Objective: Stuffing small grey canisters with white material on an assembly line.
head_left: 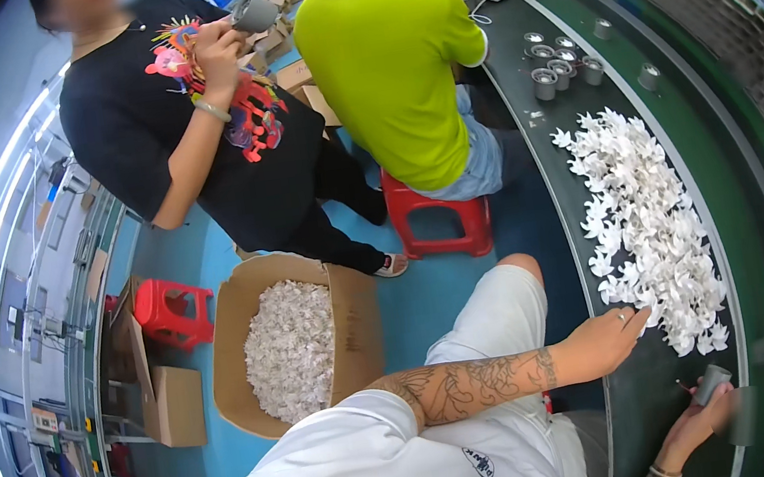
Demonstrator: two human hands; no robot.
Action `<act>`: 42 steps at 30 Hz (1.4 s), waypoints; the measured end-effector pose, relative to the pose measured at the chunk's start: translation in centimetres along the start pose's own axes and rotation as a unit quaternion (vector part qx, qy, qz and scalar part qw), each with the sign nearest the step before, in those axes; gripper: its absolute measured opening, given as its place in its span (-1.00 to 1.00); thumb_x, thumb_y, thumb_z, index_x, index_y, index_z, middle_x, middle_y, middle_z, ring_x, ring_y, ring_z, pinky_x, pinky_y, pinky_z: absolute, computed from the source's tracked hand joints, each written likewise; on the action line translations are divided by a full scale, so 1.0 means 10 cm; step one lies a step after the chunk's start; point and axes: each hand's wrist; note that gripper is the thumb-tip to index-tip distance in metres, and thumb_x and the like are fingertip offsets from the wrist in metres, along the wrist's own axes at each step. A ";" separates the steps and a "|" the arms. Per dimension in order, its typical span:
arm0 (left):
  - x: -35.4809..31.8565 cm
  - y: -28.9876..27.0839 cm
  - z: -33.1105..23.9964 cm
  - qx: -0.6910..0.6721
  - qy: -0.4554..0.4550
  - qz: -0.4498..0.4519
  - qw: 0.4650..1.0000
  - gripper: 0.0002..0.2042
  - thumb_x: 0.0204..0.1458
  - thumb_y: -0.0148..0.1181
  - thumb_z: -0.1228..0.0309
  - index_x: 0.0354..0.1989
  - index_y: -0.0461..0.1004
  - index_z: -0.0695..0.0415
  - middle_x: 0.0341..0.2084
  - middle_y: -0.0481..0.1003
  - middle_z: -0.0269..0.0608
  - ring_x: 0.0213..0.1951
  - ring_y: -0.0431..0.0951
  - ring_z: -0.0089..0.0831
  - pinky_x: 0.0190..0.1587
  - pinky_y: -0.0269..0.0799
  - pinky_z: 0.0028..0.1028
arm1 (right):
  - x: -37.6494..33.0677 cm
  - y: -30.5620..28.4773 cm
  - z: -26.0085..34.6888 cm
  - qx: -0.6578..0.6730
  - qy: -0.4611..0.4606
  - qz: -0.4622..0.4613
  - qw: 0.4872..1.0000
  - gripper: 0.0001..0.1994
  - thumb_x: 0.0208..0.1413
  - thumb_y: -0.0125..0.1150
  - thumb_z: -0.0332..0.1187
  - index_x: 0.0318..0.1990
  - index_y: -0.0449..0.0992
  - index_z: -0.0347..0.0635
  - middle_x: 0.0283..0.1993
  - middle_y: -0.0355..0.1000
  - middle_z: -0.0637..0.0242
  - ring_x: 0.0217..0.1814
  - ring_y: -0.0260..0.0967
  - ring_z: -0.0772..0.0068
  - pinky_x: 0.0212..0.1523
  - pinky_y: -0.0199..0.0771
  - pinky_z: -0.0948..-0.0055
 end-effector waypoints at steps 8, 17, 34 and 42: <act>-0.08 0.08 0.06 0.035 0.007 0.035 0.999 -0.50 -0.01 0.23 0.55 0.18 0.35 0.30 -0.23 0.37 -0.10 -0.14 0.46 -0.18 -0.09 0.47 -0.27 | 0.01 -0.01 -0.04 0.004 0.015 0.026 1.000 -0.67 0.47 0.01 -0.17 0.17 0.30 -0.21 0.03 0.39 0.13 -0.08 0.41 0.37 -0.14 0.41 0.42; 0.04 0.07 -0.01 -0.200 -0.068 -0.099 0.972 -0.80 0.23 0.15 0.50 -0.01 0.50 0.27 -0.29 0.48 -0.03 -0.30 0.51 -0.12 -0.22 0.42 -0.26 | -0.06 -0.02 0.05 0.028 0.032 0.095 0.995 -0.65 0.50 -0.09 -0.12 0.18 0.34 -0.21 -0.02 0.39 0.24 -0.22 0.33 0.48 -0.25 0.33 0.51; 0.28 0.55 -0.44 -0.625 -0.237 0.077 0.740 -0.84 0.30 0.17 0.50 -0.02 0.46 0.28 -0.21 0.54 -0.14 -0.24 0.58 -0.48 -0.12 0.54 -0.45 | -0.12 0.08 0.34 0.140 0.146 0.185 0.962 -0.55 0.51 -0.26 -0.03 0.03 0.41 -0.25 -0.23 0.46 0.25 -0.41 0.33 0.55 -0.51 0.27 0.54; 0.35 0.64 -0.46 -0.529 -0.227 0.123 0.809 -0.66 0.26 0.23 0.55 0.16 0.32 0.22 -0.24 0.51 -0.25 -0.31 0.48 -0.63 -0.27 0.44 -0.61 | -0.10 0.07 0.31 0.141 0.135 0.216 0.957 -0.55 0.51 -0.28 -0.02 -0.01 0.39 -0.25 -0.27 0.48 0.24 -0.44 0.33 0.57 -0.54 0.27 0.57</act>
Point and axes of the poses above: each hand's wrist, its own x-axis towards the middle knuckle, its own y-axis out of the palm, z = x × y
